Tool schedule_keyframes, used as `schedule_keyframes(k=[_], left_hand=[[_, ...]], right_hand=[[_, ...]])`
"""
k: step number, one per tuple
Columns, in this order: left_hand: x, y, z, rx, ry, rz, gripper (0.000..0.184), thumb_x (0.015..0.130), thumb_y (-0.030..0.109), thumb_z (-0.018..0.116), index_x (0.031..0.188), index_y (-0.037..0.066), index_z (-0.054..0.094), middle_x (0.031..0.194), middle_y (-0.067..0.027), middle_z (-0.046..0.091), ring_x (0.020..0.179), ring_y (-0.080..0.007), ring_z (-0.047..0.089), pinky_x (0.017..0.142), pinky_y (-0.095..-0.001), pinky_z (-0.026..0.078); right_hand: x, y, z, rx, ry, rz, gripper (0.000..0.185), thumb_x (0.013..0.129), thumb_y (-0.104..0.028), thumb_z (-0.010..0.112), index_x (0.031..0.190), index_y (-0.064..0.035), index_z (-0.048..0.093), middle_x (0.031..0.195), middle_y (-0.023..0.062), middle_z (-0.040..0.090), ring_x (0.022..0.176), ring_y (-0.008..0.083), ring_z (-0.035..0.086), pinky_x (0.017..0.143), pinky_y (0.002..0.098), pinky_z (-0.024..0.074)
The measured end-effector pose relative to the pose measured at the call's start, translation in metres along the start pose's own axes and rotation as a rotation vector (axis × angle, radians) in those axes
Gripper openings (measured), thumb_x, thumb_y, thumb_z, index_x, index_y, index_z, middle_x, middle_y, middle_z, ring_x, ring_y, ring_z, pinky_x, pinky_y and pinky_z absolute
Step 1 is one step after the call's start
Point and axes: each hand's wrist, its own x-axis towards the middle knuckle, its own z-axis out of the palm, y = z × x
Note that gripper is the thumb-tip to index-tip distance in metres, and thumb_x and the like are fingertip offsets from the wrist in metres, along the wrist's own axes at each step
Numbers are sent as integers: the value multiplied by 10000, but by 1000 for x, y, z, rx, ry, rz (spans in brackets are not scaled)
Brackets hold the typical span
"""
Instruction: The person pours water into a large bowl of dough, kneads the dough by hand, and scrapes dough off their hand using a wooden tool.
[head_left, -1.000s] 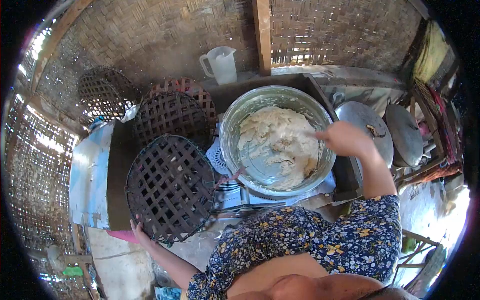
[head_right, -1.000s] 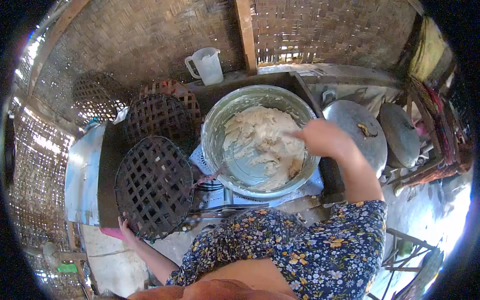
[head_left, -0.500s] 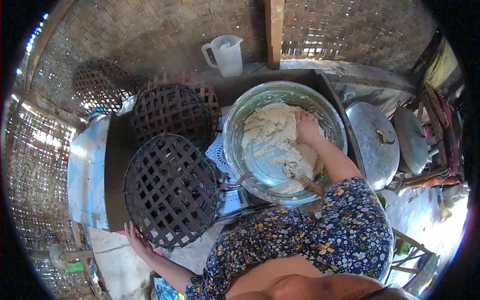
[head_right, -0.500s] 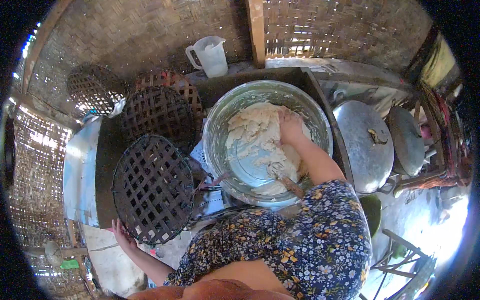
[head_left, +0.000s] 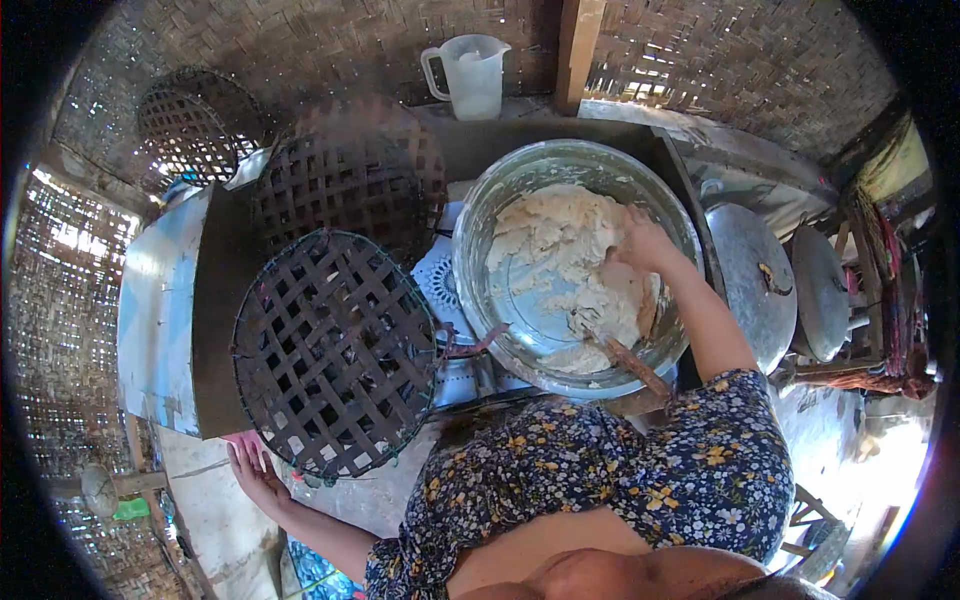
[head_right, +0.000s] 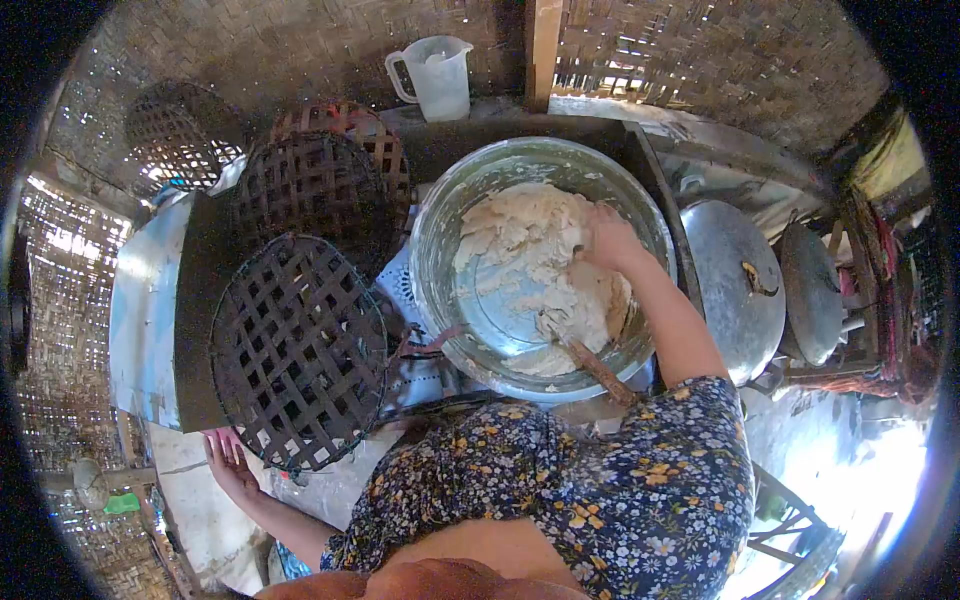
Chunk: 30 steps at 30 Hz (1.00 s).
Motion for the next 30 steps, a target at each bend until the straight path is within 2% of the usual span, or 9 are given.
schedule_keyframes(k=[3, 6, 13, 16, 19, 22, 25, 28, 30], left_hand=[[-2, 0, 2, -11, 24, 9, 501, 842, 226, 527, 1293, 106, 345, 1244, -62, 477, 1145, -238, 426, 905, -329, 366], [2, -4, 9, -75, -8, -27, 494, 839, 205, 536, 1286, 89, 361, 1254, -100, 461, 1150, -214, 423, 898, -298, 376], [0, -7, 36, 1, -66, 87, 476, 848, 186, 520, 1284, 74, 364, 1261, -97, 455, 1126, -182, 444, 928, -264, 328], [-13, 8, 34, -5, -14, 23, 470, 851, 188, 517, 1281, 72, 366, 1256, -88, 462, 1120, -181, 452, 907, -281, 352], [-13, 11, 20, -74, 39, 25, 463, 851, 190, 519, 1276, 76, 373, 1248, -81, 469, 1107, -178, 464, 874, -292, 381], [-14, 12, 20, -80, 37, 34, 465, 849, 198, 526, 1273, 77, 379, 1249, -79, 469, 1096, -179, 474, 853, -289, 397], [-24, 19, 30, -90, 3, 60, 456, 852, 204, 526, 1265, 72, 387, 1256, -77, 462, 1109, -186, 462, 876, -294, 386], [-26, 31, 30, -80, -12, 93, 442, 855, 201, 523, 1256, 66, 397, 1259, -81, 456, 1134, -193, 438, 901, -301, 370], [-29, 36, 29, -74, -4, 124, 433, 857, 190, 518, 1254, 63, 400, 1259, -88, 454, 1151, -197, 421, 915, -307, 361]], right_hand=[[-13, 13, 38, -164, -203, -26, 993, 661, -474, 644, 1322, 71, 144, 1375, 260, 177, 1271, 360, 224, 1014, 379, 271], [-29, 1, 49, -181, -209, -24, 1017, 669, -485, 632, 1315, 102, 108, 1374, 284, 144, 1265, 392, 218, 1028, 401, 236], [-39, -12, 55, -237, -285, -171, 933, 688, -447, 619, 1306, 93, 176, 1347, 269, 242, 1236, 368, 294, 1010, 399, 263], [-28, -14, -26, 2, -734, -212, 853, 683, -413, 626, 1290, 62, 262, 1333, 215, 308, 1199, 304, 368, 980, 356, 314], [-21, -17, -48, 152, -293, -65, 801, 714, -389, 589, 1305, 41, 261, 1341, 215, 298, 1238, 280, 321, 1016, 319, 263], [18, 7, 49, -22, 32, -236, 783, 706, -360, 605, 1310, 10, 271, 1330, 227, 308, 1219, 306, 343, 995, 337, 302], [0, -15, 57, -219, 93, -190, 636, 736, -311, 591, 1248, 8, 387, 1323, 185, 338, 1163, 298, 408, 964, 353, 339], [11, 10, 38, -74, -133, -382, 675, 734, -355, 601, 1253, 13, 374, 1289, 196, 380, 1145, 312, 423, 947, 350, 351], [-4, 4, 11, 89, -51, -309, 620, 723, -369, 604, 1206, -26, 422, 1167, 213, 474, 1074, 316, 478, 897, 361, 388]])
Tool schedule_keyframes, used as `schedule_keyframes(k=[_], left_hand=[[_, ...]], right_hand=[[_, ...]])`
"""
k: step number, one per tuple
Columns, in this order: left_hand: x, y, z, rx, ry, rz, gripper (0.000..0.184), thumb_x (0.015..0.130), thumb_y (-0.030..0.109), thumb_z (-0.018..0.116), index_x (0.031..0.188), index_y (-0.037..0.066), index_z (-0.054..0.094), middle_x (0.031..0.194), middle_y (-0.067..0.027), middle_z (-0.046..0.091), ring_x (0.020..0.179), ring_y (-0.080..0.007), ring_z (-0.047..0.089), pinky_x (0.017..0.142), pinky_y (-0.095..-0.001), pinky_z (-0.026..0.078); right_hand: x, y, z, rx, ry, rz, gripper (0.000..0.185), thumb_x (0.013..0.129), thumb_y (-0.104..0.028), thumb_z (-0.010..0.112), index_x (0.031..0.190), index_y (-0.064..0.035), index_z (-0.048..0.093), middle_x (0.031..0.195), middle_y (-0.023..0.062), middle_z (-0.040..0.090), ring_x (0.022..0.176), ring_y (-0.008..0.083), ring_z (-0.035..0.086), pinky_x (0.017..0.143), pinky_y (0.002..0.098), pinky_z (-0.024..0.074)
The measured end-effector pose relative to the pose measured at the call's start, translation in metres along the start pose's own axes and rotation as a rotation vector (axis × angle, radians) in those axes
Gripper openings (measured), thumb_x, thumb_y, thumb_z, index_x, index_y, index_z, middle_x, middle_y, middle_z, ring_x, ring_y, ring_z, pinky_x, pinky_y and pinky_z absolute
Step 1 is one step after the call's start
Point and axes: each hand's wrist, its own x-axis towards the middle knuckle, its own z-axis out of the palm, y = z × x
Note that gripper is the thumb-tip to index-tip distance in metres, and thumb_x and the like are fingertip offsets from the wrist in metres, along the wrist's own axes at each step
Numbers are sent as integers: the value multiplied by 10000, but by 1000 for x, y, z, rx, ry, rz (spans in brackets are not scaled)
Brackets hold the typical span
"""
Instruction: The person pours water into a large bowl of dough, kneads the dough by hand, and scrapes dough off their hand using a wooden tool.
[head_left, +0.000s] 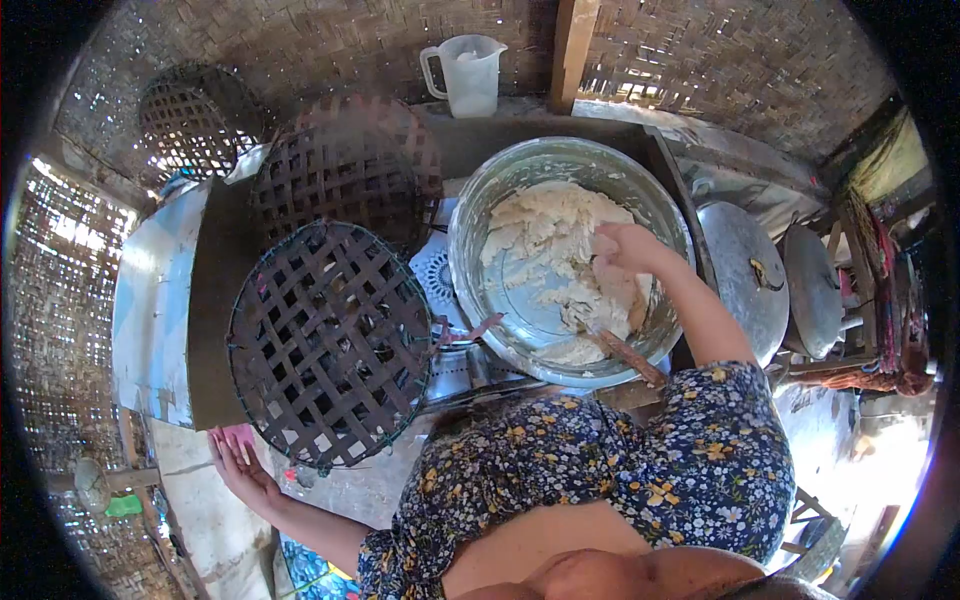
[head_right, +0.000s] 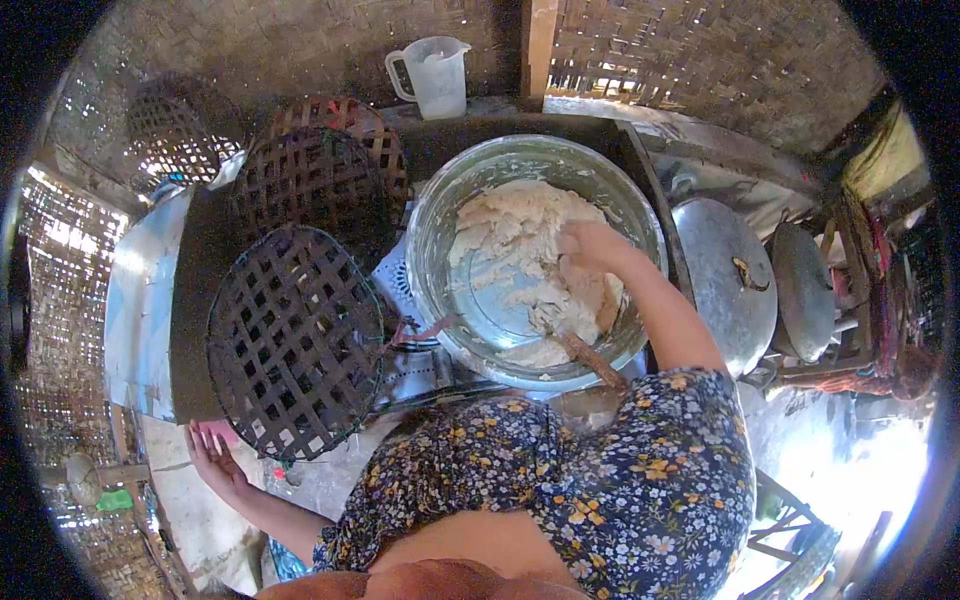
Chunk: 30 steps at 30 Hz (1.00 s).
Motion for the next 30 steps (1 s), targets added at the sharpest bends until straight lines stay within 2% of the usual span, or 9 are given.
schedule_keyframes(k=[5, 7, 10, 13, 14, 20, 24, 27, 30], left_hand=[[-15, 14, 28, 131, -43, 134, 402, 858, 131, 486, 1241, 39, 409, 1243, -109, 460, 1150, -203, 421, 945, -334, 340], [-31, 22, 65, 470, -178, 374, 372, 838, 82, 492, 1201, 13, 445, 1229, -108, 469, 1132, -205, 440, 943, -337, 343], [-75, 22, 132, 700, -712, 718, 491, 674, 16, 619, 1150, 31, 499, 1154, -115, 516, 1075, -234, 480, 905, -329, 377], [-137, 27, 192, 1053, -1244, 1036, 642, 599, 266, 725, 1154, 67, 470, 1153, -100, 498, 1114, -281, 430, 967, -544, 210], [-150, 14, 196, 1133, -1328, 1035, 669, 687, 323, 657, 1247, 68, 395, 1257, -82, 431, 1206, -262, 352, 995, -576, 142], [-171, -40, 203, 1619, -1598, 1257, 482, 769, 406, 543, 1094, 51, 536, 1048, -54, 569, 1187, -227, 373, 996, -609, 103], [-166, -49, 192, 1474, -1666, 1316, 196, 775, 228, 521, 801, 96, 662, 886, -44, 621, 1125, -236, 440, 1006, -607, 85], [-172, -41, 192, 1508, -1745, 1268, 200, 779, 257, 516, 819, 109, 645, 935, -35, 603, 1141, -233, 425, 1003, -614, 80], [-170, -43, 183, 1378, -1727, 1307, 299, 787, 343, 539, 973, 116, 596, 1057, -16, 553, 1163, -206, 405, 1004, -608, 76]], right_hand=[[-64, -93, -13, -46, -333, 180, 482, 675, -366, 640, 1014, -36, 553, 912, 188, 598, 873, 333, 570, 771, 405, 445], [-79, -101, 0, 7, -369, 125, 513, 675, -418, 617, 970, 1, 579, 903, 203, 599, 851, 341, 577, 767, 422, 448], [-75, -81, 29, 8, -325, 158, 439, 662, -349, 612, 924, 1, 583, 851, 213, 602, 827, 339, 580, 737, 412, 455], [-82, -78, 9, 44, -296, 101, 377, 638, -240, 609, 932, -6, 570, 813, 213, 601, 810, 338, 581, 702, 410, 460], [-86, -78, 1, 109, -224, 98, 373, 636, -223, 609, 942, -13, 568, 801, 208, 601, 804, 339, 581, 700, 411, 459], [-117, -93, -49, 256, 251, 177, 381, 686, -165, 578, 1051, -66, 543, 829, 181, 596, 793, 329, 579, 707, 408, 458], [-107, -92, -44, 214, 833, 73, 357, 767, -156, 539, 1112, -74, 496, 928, 168, 575, 761, 332, 580, 682, 406, 480], [-83, -85, -27, 89, 745, 263, 351, 776, -153, 522, 1118, -80, 494, 934, 179, 573, 746, 339, 585, 666, 405, 488], [-51, -30, 35, -156, 256, 314, 335, 777, -165, 512, 1099, -75, 529, 880, 181, 596, 727, 335, 595, 634, 416, 490]])
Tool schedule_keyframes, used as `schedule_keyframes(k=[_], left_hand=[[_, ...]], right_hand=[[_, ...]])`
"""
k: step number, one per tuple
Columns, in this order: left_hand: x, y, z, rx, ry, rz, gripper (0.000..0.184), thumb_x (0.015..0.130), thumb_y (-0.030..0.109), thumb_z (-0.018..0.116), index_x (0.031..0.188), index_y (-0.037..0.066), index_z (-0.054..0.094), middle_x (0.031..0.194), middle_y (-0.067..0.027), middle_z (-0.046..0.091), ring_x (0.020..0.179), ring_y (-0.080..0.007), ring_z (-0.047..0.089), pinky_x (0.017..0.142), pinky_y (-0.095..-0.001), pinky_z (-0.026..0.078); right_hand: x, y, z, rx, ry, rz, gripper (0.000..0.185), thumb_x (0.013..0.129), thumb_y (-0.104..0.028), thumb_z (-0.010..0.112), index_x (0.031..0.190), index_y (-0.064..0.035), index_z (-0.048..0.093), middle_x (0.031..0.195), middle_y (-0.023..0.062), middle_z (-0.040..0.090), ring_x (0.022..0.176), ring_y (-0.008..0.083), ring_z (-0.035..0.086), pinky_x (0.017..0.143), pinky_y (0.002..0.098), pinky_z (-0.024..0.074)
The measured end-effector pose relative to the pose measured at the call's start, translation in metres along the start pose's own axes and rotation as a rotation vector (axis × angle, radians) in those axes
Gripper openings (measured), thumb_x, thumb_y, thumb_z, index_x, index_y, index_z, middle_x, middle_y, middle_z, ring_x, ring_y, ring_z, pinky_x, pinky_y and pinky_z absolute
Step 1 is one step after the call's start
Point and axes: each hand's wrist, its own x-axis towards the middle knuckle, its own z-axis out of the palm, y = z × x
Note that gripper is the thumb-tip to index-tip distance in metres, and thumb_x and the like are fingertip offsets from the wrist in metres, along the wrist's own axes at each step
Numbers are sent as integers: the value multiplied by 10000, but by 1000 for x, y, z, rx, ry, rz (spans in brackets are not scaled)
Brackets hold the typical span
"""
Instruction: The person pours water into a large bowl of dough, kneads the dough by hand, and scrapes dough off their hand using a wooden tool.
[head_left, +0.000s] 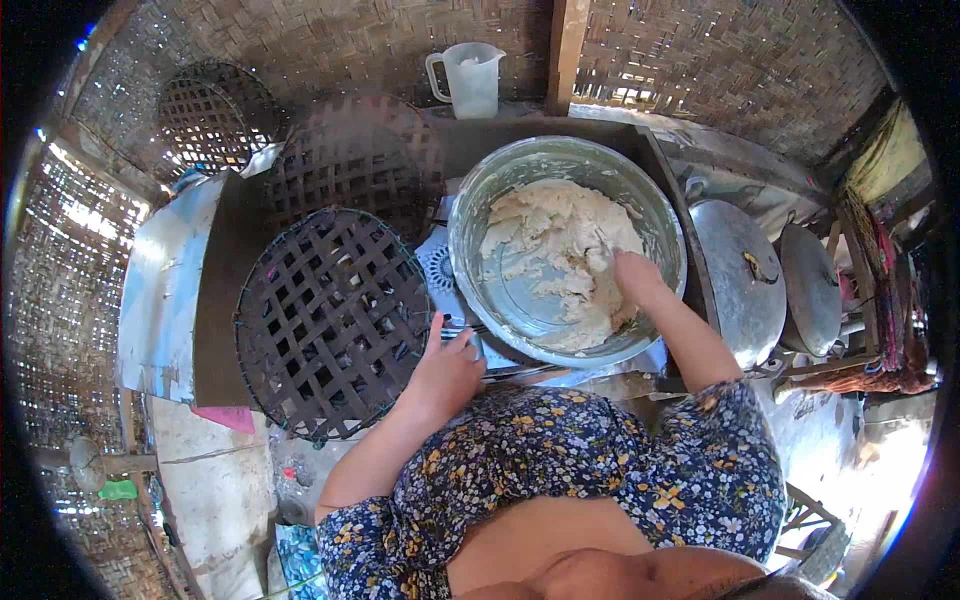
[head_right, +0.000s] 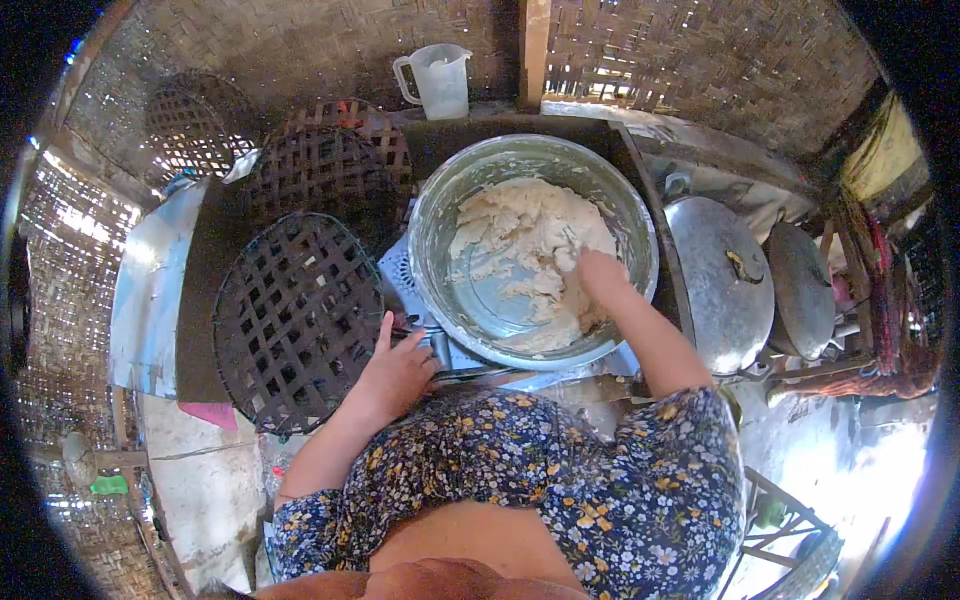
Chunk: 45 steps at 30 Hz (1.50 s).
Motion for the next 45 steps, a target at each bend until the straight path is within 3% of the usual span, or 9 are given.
schedule_keyframes(k=[4, 7, 14, 18, 29, 33, 39, 43, 45], left_hand=[[-22, -3, -21, -299, 289, 12, 298, 765, 276, 587, 1013, 110, 584, 1048, -32, 562, 1125, -204, 444, 1016, -515, 187], [-23, -3, -27, -575, 388, -26, 326, 765, 239, 609, 1051, 89, 566, 1028, -65, 577, 1044, -223, 509, 966, -414, 324], [65, 29, -14, -1325, 303, -79, 399, 880, 325, 479, 1092, -13, 497, 892, -112, 599, 788, -178, 587, 713, -292, 471], [74, 36, -30, -1896, 127, -212, 370, 922, 353, 375, 1013, 11, 482, 688, -28, 519, 552, -124, 517, 490, -238, 429], [50, 15, -33, -1658, 47, -199, 322, 925, 334, 372, 864, 34, 471, 559, -9, 430, 396, -86, 372, 368, -223, 299], [19, 1, -29, -1105, 306, -167, 291, 901, 284, 422, 824, 24, 528, 609, -70, 506, 497, -150, 479, 490, -285, 397], [-59, -23, -50, -758, 532, -868, 265, 856, 258, 482, 921, 29, 597, 781, -195, 601, 747, -358, 588, 664, -402, 460], [-85, -51, -8, -335, 497, -1121, 263, 870, 261, 441, 984, 56, 560, 818, -190, 599, 731, -378, 575, 637, -438, 458], [-89, -58, 8, -298, 436, -1172, 250, 856, 235, 463, 1002, 52, 552, 859, -185, 590, 773, -374, 567, 663, -436, 454]], right_hand=[[4, 23, -41, 146, -33, -184, 356, 772, -170, 535, 1103, -37, 538, 811, 166, 622, 705, 268, 616, 604, 367, 491], [-25, -11, -108, 808, -119, 200, 382, 801, -211, 557, 1125, -13, 518, 799, 129, 633, 666, 179, 604, 592, 291, 479], [-52, -108, -93, 1948, -33, 186, 301, 891, -191, 468, 1145, -30, 481, 1028, 92, 585, 836, 144, 560, 748, 263, 448], [-58, -132, -99, 2095, -12, 196, 305, 876, -177, 485, 1127, -4, 486, 1026, 112, 584, 878, 176, 563, 777, 303, 448], [-24, -75, -89, 2184, -80, 189, 201, 836, -199, 546, 921, -22, 585, 892, 66, 617, 809, 167, 591, 742, 305, 472], [1, -33, -83, 2088, 72, 156, 252, 829, -247, 551, 985, -51, 577, 889, 51, 613, 822, 181, 589, 711, 308, 476], [7, -3, 2, -366, 513, -183, 448, 713, -333, 653, 993, 6, 570, 920, 115, 613, 904, 262, 578, 768, 364, 465], [36, 20, 22, -63, -354, -145, 530, 658, -440, 666, 895, 31, 619, 951, 181, 610, 878, 321, 587, 788, 378, 467], [39, 6, -39, 92, -329, -120, 481, 692, -448, 622, 887, -8, 627, 906, 194, 612, 849, 330, 584, 752, 397, 459]])
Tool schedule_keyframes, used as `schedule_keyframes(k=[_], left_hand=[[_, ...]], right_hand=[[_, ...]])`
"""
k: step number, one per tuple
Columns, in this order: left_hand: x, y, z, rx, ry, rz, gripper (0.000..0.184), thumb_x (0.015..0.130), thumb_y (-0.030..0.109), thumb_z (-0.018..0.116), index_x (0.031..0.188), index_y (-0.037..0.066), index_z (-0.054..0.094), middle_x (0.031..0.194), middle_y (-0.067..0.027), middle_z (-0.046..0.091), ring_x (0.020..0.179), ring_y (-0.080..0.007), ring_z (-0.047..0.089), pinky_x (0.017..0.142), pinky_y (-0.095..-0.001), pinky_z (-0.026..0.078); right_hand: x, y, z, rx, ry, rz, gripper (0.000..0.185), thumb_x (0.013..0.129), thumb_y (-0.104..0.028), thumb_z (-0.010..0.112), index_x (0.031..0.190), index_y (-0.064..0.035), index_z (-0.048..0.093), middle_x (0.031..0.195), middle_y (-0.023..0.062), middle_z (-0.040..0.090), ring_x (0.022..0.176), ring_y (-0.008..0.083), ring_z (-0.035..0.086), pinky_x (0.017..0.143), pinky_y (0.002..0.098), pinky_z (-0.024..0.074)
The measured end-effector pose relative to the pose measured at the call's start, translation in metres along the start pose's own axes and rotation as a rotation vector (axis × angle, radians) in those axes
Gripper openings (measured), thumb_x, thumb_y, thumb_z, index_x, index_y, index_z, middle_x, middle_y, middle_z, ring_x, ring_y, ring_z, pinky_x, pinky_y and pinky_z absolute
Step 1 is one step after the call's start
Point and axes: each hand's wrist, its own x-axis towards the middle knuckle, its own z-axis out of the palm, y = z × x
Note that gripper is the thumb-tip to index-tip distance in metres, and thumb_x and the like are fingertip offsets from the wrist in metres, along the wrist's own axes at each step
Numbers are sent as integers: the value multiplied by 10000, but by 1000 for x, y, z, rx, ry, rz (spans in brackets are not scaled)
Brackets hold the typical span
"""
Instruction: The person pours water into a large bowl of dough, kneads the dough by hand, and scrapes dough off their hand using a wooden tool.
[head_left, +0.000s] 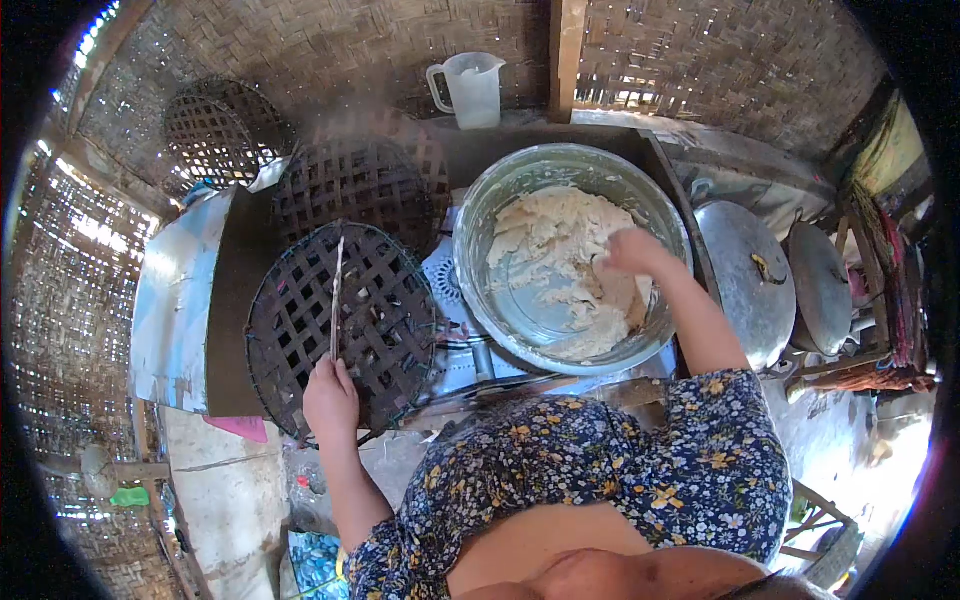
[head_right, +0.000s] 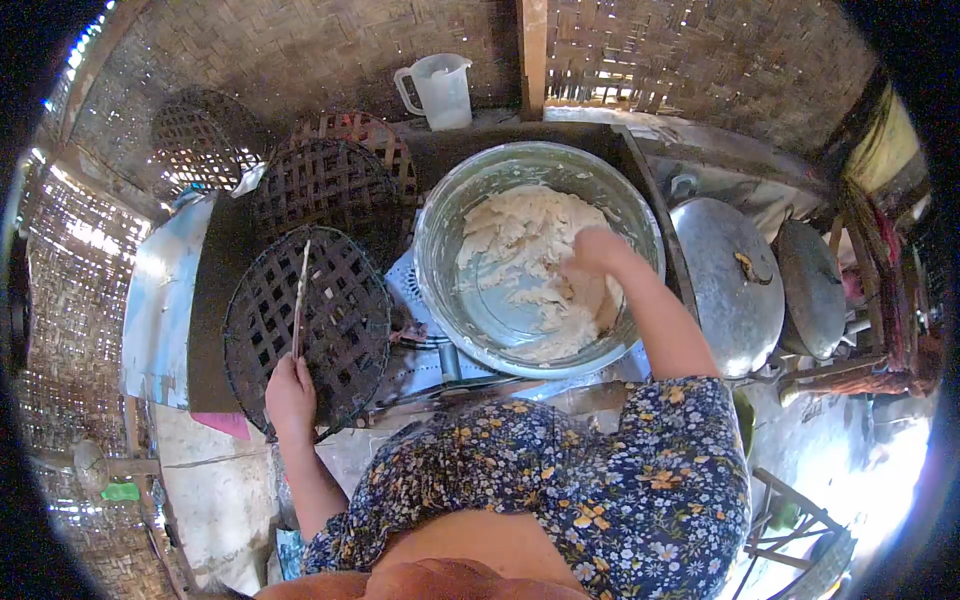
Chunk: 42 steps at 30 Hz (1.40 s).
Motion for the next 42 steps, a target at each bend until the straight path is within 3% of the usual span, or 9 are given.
schedule_keyframes(k=[4, 7, 10, 12, 20, 26, 34, 39, 42], left_hand=[[-1, 3, 6, 102, 234, 180, 236, 791, 139, 551, 1003, 36, 554, 932, -160, 572, 881, -338, 543, 745, -402, 442], [4, 59, -7, -252, 354, 420, 271, 721, 57, 607, 987, 31, 564, 997, -143, 553, 959, -309, 505, 814, -375, 416], [-15, 124, 15, -662, -131, 723, 394, 673, 77, 681, 1043, 78, 550, 1148, -140, 493, 1065, -309, 468, 887, -383, 384], [-18, 148, 54, -638, -159, 840, 673, 652, 137, 721, 1246, 112, 406, 1320, -195, 302, 1219, -359, 294, 986, -422, 278], [16, 167, 152, -1138, -160, -87, 596, 829, 110, 529, 1311, -46, 216, 1292, -237, 335, 1177, -301, 361, 983, -348, 273], [15, 169, 148, -995, -136, -125, 548, 835, 61, 498, 1303, -42, 233, 1230, -225, 417, 1115, -289, 433, 949, -328, 309], [14, 166, 151, -949, -41, -78, 531, 827, 59, 500, 1290, -42, 261, 1178, -241, 461, 1075, -309, 473, 928, -338, 335], [13, 166, 148, -1015, -65, -53, 534, 822, 38, 496, 1293, -39, 258, 1187, -218, 465, 1066, -288, 479, 930, -332, 336], [14, 162, 152, -1053, -111, -84, 536, 822, 39, 499, 1294, -39, 257, 1180, -211, 474, 1063, -273, 482, 924, -327, 342]], right_hand=[[28, 25, -11, 339, 195, 70, 430, 750, -426, 565, 872, -18, 623, 831, 196, 616, 815, 329, 587, 721, 389, 445], [62, 55, 6, 531, 363, 171, 504, 775, -490, 513, 930, -23, 624, 914, 213, 607, 888, 327, 579, 773, 369, 442], [85, 67, 9, 645, 402, 174, 535, 795, -506, 482, 955, -13, 609, 919, 205, 610, 879, 323, 584, 776, 369, 439], [110, 72, 13, 702, 345, 118, 558, 819, -514, 445, 977, 1, 591, 917, 199, 613, 832, 316, 599, 744, 373, 449], [217, 71, 62, 915, 54, 64, 656, 849, -577, 333, 1084, -13, 573, 1099, 157, 560, 1024, 231, 501, 906, 342, 361], [197, 20, 24, 991, -349, 119, 644, 804, -576, 441, 1120, -26, 551, 1090, 124, 571, 961, 221, 537, 876, 326, 386], [144, -47, 21, 264, -26, -7, 674, 727, -537, 528, 1125, 8, 524, 1119, 222, 530, 1038, 327, 515, 879, 374, 397], [20, -72, 76, -386, 343, -514, 694, 717, -460, 551, 1192, 28, 420, 1177, 262, 453, 1047, 411, 467, 904, 424, 376], [24, -45, 69, 200, 59, -514, 549, 735, -395, 551, 1123, -9, 504, 1160, 215, 486, 1038, 354, 482, 891, 398, 372]])
